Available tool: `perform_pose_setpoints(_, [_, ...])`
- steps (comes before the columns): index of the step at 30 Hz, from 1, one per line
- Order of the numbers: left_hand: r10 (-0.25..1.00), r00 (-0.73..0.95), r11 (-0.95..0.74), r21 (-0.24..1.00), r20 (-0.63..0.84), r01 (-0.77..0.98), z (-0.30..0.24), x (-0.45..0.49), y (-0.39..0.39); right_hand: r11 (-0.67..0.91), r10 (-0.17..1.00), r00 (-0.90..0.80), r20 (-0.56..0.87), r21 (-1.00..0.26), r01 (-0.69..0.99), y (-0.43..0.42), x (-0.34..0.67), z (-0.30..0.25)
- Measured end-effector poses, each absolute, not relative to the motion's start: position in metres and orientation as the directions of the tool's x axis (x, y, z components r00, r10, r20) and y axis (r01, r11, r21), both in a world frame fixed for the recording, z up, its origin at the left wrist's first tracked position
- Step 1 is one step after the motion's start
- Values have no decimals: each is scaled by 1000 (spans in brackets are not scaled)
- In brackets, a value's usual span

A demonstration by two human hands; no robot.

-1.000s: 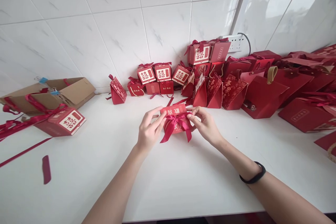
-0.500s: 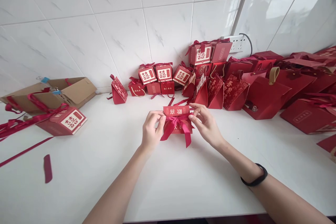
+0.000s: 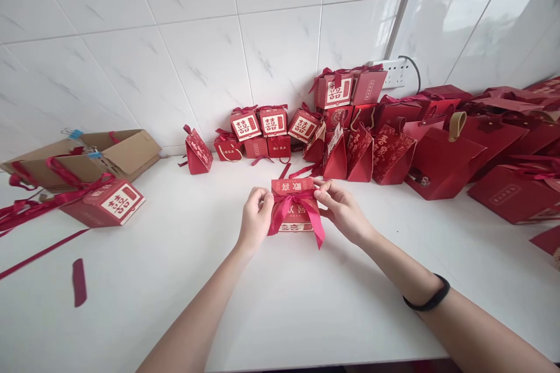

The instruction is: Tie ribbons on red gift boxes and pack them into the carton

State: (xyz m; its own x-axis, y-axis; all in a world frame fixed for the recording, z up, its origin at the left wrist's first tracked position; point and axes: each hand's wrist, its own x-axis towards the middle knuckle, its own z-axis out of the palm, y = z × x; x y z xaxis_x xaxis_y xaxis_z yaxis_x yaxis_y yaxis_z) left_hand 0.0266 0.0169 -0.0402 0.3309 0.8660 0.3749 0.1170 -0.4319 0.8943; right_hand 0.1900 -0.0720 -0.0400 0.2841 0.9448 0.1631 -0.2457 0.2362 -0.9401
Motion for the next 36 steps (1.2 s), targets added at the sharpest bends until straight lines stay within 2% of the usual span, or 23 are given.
perform_pose_setpoints(10, [840,254,-514,852,479,95,-49,31,16,254,943,289,166,-920,-297,-70,187,-42])
perform_pose_setpoints(16, [863,267,-465,881,429,87,-49,30,16,256,936,303,179,-937,-238,-71,187,-41])
perform_pose_setpoints(20, [890,357,-301,954,284,-8,-45,25,21,249,930,318,186,-953,-171,-74,185,-35])
perform_pose_setpoints(24, [920,356,-145,986,165,-81,-40,26,18,248,933,308,189,-955,-164,-76,183,-33])
perform_pose_setpoints(29, [776,630,42,996,17,-79,-33,27,8,230,946,275,170,-952,-203,-76,184,-35])
perform_pose_setpoints(34, [731,681,104,992,-24,-77,-32,25,8,172,967,231,107,-944,-283,-74,192,-38])
perform_pose_setpoints(36, [729,684,108,990,-21,-85,-33,25,10,183,972,190,138,-952,-245,-74,197,-39])
